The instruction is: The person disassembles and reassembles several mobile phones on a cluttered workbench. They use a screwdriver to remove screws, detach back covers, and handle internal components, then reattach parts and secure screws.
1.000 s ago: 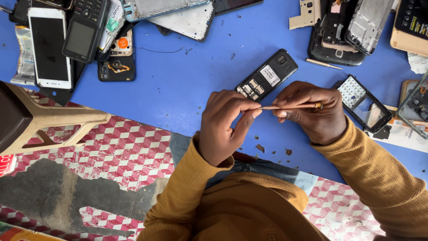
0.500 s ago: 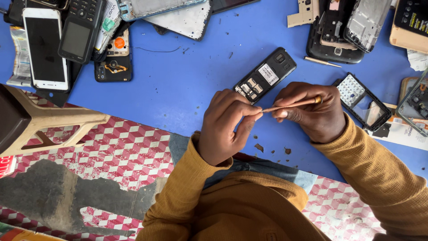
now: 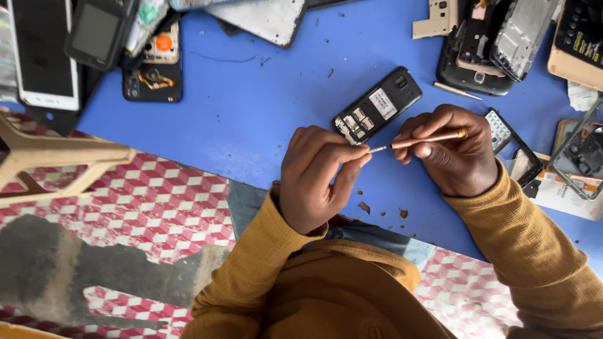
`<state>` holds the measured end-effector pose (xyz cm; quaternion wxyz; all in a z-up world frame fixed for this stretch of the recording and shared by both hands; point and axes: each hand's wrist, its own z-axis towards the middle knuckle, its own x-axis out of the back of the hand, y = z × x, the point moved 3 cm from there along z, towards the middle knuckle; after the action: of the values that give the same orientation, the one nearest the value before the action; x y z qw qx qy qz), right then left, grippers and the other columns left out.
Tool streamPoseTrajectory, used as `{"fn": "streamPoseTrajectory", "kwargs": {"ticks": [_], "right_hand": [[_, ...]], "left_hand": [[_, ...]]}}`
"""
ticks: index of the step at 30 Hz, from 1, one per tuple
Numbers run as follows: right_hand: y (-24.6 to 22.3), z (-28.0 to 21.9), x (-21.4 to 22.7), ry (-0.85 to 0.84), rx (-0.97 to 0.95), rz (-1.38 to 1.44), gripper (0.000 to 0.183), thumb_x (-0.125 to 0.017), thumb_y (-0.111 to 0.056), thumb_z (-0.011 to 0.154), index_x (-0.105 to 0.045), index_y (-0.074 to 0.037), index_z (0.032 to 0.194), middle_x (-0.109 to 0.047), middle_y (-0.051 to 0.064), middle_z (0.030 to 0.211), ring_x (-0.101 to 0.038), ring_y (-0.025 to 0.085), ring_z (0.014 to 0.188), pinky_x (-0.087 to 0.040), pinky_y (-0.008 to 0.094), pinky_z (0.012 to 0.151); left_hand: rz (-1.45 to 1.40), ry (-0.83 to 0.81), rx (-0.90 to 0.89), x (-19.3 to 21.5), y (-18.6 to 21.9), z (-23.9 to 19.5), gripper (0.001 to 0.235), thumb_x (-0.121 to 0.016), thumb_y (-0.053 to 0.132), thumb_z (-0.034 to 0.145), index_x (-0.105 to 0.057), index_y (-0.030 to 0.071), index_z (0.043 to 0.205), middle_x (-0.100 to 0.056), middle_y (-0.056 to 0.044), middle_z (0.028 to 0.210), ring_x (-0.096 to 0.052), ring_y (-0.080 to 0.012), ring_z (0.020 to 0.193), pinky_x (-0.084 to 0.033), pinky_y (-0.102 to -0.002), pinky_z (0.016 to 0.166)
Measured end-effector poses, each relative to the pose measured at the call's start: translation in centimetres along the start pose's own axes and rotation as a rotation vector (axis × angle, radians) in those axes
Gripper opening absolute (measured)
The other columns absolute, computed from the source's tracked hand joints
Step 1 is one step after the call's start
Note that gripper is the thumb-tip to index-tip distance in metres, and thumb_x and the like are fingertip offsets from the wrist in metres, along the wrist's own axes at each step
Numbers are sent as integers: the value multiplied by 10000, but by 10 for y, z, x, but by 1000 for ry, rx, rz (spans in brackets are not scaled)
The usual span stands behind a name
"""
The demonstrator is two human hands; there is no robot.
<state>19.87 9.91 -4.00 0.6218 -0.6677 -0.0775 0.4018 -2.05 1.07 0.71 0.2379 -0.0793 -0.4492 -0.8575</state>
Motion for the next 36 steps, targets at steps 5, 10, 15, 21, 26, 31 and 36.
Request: {"fn": "streamPoseTrajectory", "kwargs": {"ticks": [5,10,15,21,26,31,36], "right_hand": [[1,-4,1,0,-13,-64,113,-735,41,970,-704,2,1071,-740,203,996,-729,252,893,-602,351,786],[3,-1,-1,-39,26,-41,80,-744,47,989,-724,5,1054,-740,169,969,-720,221,860,-598,321,811],[1,1,-5,42,67,-132,125,-758,62,937,-730,-10,1035,-720,155,1026,-717,196,890,-622,293,786],[-16,3,-24,14,246,-787,95,-756,55,927,-710,27,1006,-724,169,1053,-734,199,878,-626,266,740],[-21,1,-28,19,262,-862,154,-785,24,878,-726,31,1019,-735,160,990,-709,173,790,-575,246,666],[-21,-1,-26,10,224,-842,162,-790,5,875,-705,30,1010,-719,122,950,-703,171,843,-565,273,730],[-19,-2,-26,-23,251,-784,144,-772,11,903,-681,11,1014,-694,112,1012,-698,164,910,-577,246,749]], "left_hand": [[-6,20,-22,2,0,-3,149,-797,69,970,-671,73,1048,-634,-26,917,-602,-200,835,-434,-347,780],[0,6,-74,5,0,-5,156,-790,62,969,-669,64,1066,-622,-37,923,-601,-208,840,-433,-381,818],[117,-4,-123,4,2,-6,152,-748,26,980,-665,47,1105,-624,-42,948,-617,-218,875,-444,-374,814],[84,-31,-72,2,4,0,115,-755,61,974,-665,57,1045,-623,-34,917,-604,-212,848,-418,-382,806],[1,-93,-32,0,0,2,97,-739,44,963,-662,62,1019,-620,-40,906,-601,-227,846,-412,-382,807],[0,-111,-40,-3,1,3,94,-733,39,970,-653,55,1016,-612,-54,903,-602,-233,849,-425,-374,809],[-7,-146,-38,-5,0,4,104,-735,48,970,-643,53,1018,-608,-45,877,-592,-224,822,-416,-382,789]]}}
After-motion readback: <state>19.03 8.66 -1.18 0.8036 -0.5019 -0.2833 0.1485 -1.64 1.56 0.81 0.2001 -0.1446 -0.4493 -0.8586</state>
